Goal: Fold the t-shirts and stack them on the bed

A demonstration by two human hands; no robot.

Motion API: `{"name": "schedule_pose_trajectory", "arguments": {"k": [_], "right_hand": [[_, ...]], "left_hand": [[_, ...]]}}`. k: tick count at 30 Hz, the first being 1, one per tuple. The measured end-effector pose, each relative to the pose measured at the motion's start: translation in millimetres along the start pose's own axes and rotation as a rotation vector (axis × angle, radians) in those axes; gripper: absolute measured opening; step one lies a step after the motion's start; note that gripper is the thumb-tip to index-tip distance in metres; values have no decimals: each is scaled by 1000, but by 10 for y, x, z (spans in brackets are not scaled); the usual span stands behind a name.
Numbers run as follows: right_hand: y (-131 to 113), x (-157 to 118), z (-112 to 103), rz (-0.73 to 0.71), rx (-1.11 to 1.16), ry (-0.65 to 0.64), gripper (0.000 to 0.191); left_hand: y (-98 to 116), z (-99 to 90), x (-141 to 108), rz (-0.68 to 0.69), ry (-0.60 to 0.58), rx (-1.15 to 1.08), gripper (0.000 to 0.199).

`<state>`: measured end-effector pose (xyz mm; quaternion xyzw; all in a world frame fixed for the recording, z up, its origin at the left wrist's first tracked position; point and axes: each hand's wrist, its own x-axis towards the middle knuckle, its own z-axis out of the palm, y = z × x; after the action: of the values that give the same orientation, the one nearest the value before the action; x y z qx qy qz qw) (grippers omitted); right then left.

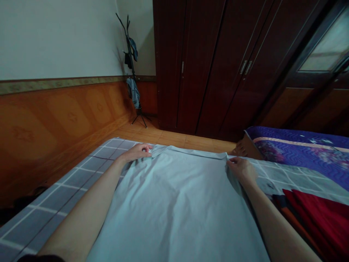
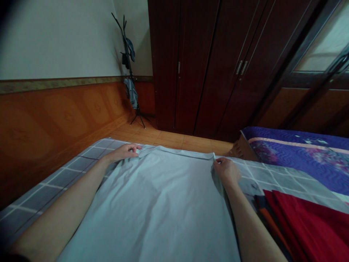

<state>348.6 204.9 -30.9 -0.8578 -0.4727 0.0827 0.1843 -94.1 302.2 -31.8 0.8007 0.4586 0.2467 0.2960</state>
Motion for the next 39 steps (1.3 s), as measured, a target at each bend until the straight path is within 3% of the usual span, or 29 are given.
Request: {"name": "schedule_pose_trajectory", "arguments": {"k": [2,5,14,22,28,31,36,39], "right_hand": [[-24,-16,-7,18,9,16,32],[-50,-39,1,22,31,50,28],[42,50,68,-38,140,103,27],[19,73,66,-80,142,26,42],[-16,41,54,-69,94,2,47],[-29,27,46,-66,74,4,46],[-33,22,52,-58,54,18,41],[-32,12,72,-58,55,43,41]], "left_hand": [[-2,12,11,26,10,69,17],[-2,36,32,62,25,202,40],[-5,118,-11,60,70,562,53],[126,119,-20,67,63,704,38],[51,84,-72,-113,276,808,48],[-14,79,-45,-116,344,810,51],[-26,86,-12,62,211,801,49],[-34,76,-40,66,208,814,34]]}}
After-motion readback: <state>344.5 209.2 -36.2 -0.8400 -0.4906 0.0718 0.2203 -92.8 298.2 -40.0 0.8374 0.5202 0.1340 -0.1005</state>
